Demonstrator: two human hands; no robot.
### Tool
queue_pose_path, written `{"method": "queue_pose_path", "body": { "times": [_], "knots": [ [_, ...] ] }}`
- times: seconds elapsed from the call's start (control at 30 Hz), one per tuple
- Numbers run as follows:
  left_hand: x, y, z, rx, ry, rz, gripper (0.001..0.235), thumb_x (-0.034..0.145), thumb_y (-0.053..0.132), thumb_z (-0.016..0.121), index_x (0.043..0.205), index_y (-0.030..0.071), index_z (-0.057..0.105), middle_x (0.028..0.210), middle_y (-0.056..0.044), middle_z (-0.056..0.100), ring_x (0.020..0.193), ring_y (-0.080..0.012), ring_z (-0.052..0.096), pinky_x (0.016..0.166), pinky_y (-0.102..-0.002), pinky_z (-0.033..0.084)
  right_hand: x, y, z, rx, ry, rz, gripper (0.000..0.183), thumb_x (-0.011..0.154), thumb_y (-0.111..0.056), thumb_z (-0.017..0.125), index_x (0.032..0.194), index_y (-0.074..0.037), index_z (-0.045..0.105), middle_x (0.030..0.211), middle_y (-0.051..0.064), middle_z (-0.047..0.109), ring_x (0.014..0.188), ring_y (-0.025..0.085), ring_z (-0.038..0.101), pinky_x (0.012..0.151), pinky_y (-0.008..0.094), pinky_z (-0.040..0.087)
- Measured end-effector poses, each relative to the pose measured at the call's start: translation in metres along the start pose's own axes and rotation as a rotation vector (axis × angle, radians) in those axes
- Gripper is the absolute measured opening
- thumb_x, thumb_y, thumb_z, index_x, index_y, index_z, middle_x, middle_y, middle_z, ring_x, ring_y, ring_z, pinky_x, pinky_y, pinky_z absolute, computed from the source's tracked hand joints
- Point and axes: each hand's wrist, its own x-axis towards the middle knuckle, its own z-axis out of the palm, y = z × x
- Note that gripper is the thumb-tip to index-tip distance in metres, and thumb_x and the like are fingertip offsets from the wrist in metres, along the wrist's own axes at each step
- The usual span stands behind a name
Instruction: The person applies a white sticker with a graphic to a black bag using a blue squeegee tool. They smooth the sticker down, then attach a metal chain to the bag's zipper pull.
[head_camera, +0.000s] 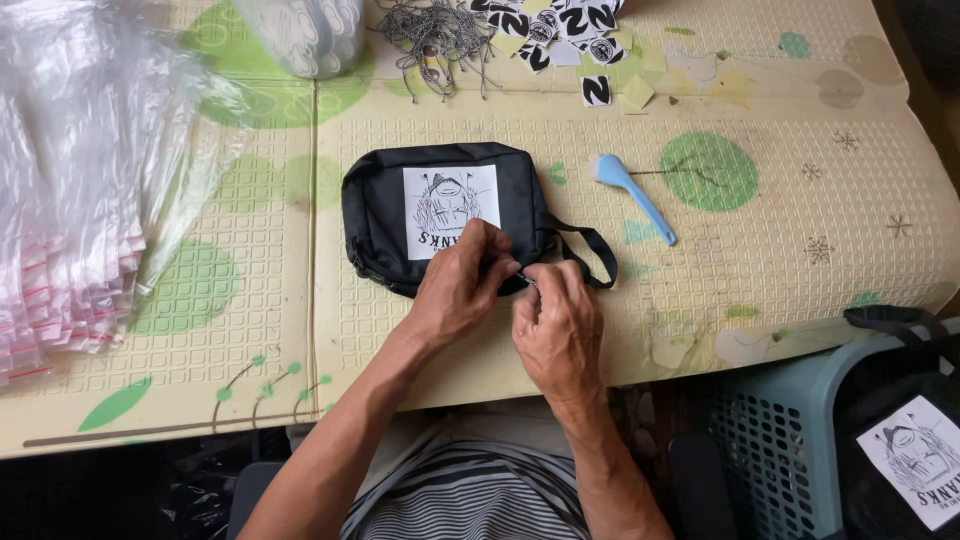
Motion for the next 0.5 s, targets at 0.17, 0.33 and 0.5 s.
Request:
{"method": "queue_pose_path", "body": {
  "times": [0.17, 0.33, 0.5],
  "knots": [
    [-0.0004, -0.0008, -0.0001, -0.004, -0.002, 0.002, 0.019, 0.096, 0.016, 0.069, 0.109, 0.008, 0.058, 0.088, -0.011, 0.075, 0.085, -0.0349, 0.074, 0.076, -0.047, 0.057, 0.0051, -0.006, -0.0073, 0.037, 0.019, 0.029, 0.014, 0.088, -0.001, 0.061, 0.094, -0.012, 0.066, 0.089, 0.003, 0.057, 0.081, 0.028, 0.068, 0.07, 0.038, 0.055],
    [0.0, -0.003, 0.0003, -0.004, -0.001, 0.002, 0.019, 0.096, 0.016, 0.069, 0.109, 0.008, 0.057, 0.088, -0.011, 0.075, 0.085, -0.0359, 0.074, 0.076, -0.049, 0.057, 0.0057, -0.0063, -0.0057, 0.035, 0.027, 0.022, 0.013, 0.09, -0.002, 0.06, 0.094, -0.013, 0.066, 0.093, 0.003, 0.056, 0.084, 0.029, 0.069, 0.072, 0.038, 0.057],
    [0.0015, -0.0013, -0.0014, -0.009, -0.021, -0.031, 0.018, 0.097, 0.017, 0.068, 0.109, 0.009, 0.057, 0.089, -0.01, 0.075, 0.084, -0.0339, 0.074, 0.077, -0.047, 0.056, 0.0103, -0.0071, -0.0113, 0.087, -0.032, 0.06, 0.018, 0.093, -0.003, 0.051, 0.096, -0.013, 0.066, 0.082, 0.006, 0.063, 0.077, 0.032, 0.072, 0.069, 0.042, 0.057]
  ]
}}
